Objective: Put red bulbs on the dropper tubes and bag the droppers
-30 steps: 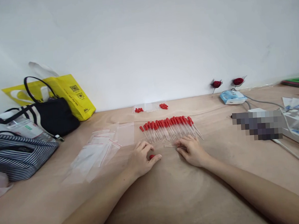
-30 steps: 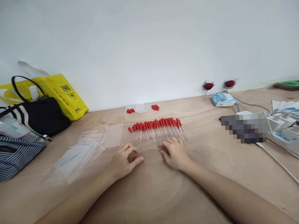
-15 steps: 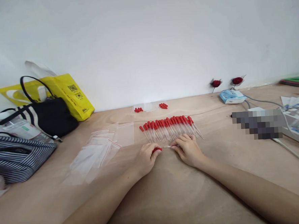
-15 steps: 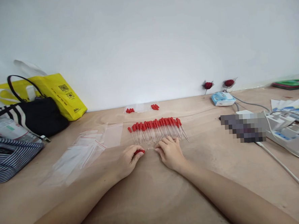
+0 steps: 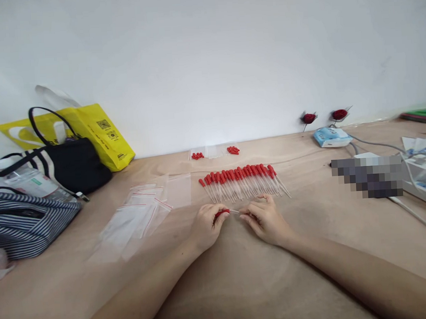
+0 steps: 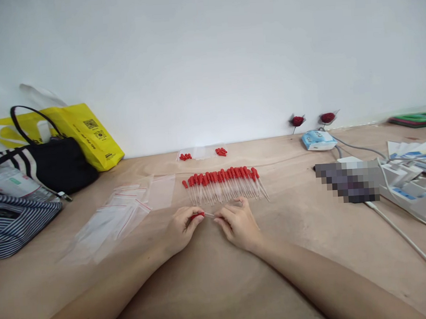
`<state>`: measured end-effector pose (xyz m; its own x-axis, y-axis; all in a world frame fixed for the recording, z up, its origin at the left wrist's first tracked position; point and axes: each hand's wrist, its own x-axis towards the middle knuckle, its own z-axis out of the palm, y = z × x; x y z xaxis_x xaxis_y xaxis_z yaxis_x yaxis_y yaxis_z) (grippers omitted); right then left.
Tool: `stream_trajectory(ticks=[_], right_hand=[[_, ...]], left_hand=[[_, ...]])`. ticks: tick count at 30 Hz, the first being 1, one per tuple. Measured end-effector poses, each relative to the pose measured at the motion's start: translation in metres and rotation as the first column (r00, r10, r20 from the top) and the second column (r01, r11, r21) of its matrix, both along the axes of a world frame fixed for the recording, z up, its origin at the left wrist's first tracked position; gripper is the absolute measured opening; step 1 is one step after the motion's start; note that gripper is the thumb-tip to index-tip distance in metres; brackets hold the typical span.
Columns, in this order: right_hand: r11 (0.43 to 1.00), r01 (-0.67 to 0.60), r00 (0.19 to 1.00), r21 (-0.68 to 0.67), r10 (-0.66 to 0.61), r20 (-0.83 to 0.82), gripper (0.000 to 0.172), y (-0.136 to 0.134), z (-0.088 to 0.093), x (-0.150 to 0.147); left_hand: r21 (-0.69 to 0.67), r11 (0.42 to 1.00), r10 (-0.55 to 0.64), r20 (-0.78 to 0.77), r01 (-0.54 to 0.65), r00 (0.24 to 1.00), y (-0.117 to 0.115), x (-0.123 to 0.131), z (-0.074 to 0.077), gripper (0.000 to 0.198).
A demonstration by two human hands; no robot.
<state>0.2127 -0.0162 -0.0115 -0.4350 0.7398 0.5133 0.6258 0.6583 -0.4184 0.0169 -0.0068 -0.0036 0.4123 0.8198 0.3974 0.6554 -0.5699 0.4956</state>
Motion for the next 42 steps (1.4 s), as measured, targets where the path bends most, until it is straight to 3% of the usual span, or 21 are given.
stream_trajectory(ticks=[6,15,32,37,39,42], right_hand=[[0.999,-0.052,0.998,0.000,0.052,-0.042,0.014,-0.002,-0.003,-0.002],[0.995,-0.069,0.997,0.066,0.066,0.041,0.021,0.001,0.001,0.004],[0.996,-0.078,0.993,0.032,0.075,0.090,0.022,-0.002,-0.001,-0.007],[0.993,-0.114,0.989,-0.034,0.116,0.091,0.022,0.001,0.002,-0.005],[0.993,-0.110,0.989,-0.031,0.113,0.098,0.021,0.003,0.003,-0.003],[0.997,-0.070,0.993,-0.011,0.071,0.099,0.020,0.004,0.003,-0.001]], left_hand=[[-0.001,0.998,0.058,0.083,-0.058,0.995,-0.004,0.004,-0.001,0.014],[0.081,0.992,-0.096,0.014,0.095,0.995,-0.006,0.003,-0.003,0.012],[0.173,0.970,-0.157,-0.073,0.168,0.985,-0.008,0.002,-0.006,0.012],[0.176,0.964,-0.172,-0.150,0.197,0.974,-0.003,-0.004,0.004,0.013],[0.155,0.973,-0.155,-0.111,0.171,0.982,0.001,-0.009,0.009,0.014],[0.079,0.993,-0.097,0.107,0.089,0.990,0.007,-0.013,0.009,0.011]])
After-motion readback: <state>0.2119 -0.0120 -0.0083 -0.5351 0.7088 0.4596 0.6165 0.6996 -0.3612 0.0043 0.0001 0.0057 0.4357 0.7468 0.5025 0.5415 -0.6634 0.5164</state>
